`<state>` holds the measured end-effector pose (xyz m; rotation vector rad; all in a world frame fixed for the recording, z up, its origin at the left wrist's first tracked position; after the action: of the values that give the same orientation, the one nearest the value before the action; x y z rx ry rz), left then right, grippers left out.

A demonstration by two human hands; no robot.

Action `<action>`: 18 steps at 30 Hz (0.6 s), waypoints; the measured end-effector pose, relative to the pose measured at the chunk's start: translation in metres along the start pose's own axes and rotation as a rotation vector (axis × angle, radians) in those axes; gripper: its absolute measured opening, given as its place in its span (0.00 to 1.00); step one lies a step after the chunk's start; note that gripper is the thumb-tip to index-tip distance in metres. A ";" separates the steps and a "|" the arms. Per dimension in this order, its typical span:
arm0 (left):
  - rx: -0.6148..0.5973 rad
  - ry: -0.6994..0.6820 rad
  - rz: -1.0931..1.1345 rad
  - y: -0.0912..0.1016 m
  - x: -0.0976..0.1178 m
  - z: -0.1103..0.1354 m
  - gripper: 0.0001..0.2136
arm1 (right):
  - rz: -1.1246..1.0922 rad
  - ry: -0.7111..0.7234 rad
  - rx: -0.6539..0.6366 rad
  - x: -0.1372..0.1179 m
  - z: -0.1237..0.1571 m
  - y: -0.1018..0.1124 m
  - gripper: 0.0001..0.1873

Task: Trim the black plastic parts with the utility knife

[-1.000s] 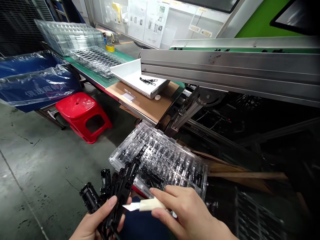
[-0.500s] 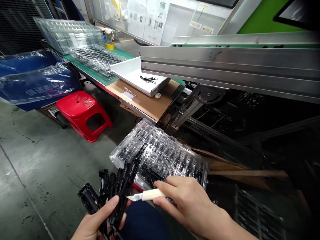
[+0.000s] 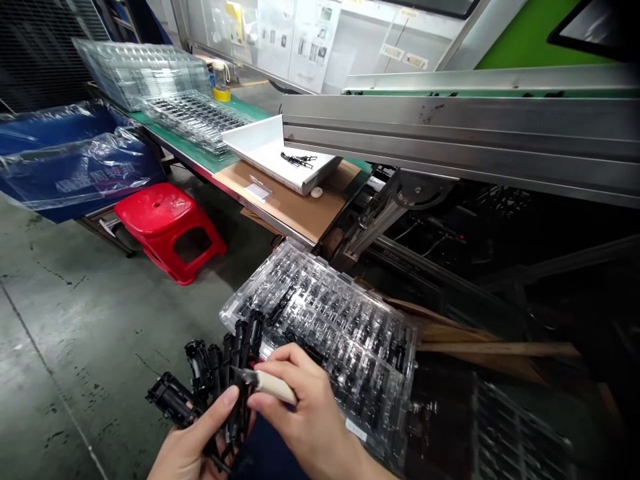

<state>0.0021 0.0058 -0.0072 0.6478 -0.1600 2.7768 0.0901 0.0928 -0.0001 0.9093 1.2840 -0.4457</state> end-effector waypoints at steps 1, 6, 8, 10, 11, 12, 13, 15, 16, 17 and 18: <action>0.000 -0.034 0.017 0.000 -0.001 -0.001 0.07 | 0.007 0.016 0.034 0.002 0.000 -0.005 0.11; -0.001 -0.168 0.086 0.004 -0.006 -0.014 0.18 | 0.090 0.158 0.219 0.015 0.003 -0.022 0.08; -0.004 -0.175 0.097 0.006 -0.007 -0.017 0.21 | 0.151 0.232 0.276 0.018 0.006 -0.026 0.07; -0.005 -0.135 0.099 0.006 -0.009 -0.018 0.22 | 0.208 0.313 0.306 0.019 0.009 -0.029 0.06; -0.013 -0.101 0.094 0.004 -0.009 -0.018 0.21 | 0.225 0.354 0.316 0.019 0.010 -0.029 0.05; -0.028 -0.060 0.085 0.003 -0.010 -0.016 0.19 | 0.227 0.387 0.327 0.020 0.011 -0.029 0.05; -0.042 -0.015 0.070 0.001 -0.010 -0.015 0.16 | 0.209 0.396 0.341 0.021 0.012 -0.027 0.05; -0.056 0.055 0.042 -0.001 -0.008 -0.011 0.10 | 0.139 0.324 0.366 0.027 0.012 -0.022 0.05; -0.050 0.073 0.030 -0.001 -0.007 -0.010 0.09 | 0.105 0.229 0.356 0.033 0.011 -0.019 0.05; -0.041 0.086 0.018 -0.001 -0.005 -0.009 0.10 | 0.080 0.108 0.325 0.042 0.011 -0.016 0.07; -0.035 0.095 0.007 0.000 -0.003 -0.008 0.11 | 0.068 -0.016 0.274 0.051 0.012 -0.014 0.09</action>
<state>0.0010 0.0070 -0.0157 0.5065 -0.1902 2.7982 0.1006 0.0849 -0.0532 1.1735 1.1907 -0.5836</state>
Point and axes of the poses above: each hand's wrist, its own z-axis away from the middle knuckle, its own y-axis out of the back of the hand, x = y × z, the point moved 3 cm from there along -z, towards the middle knuckle, and after that the axes turned 6 degrees about x, right-handed, at the moved point
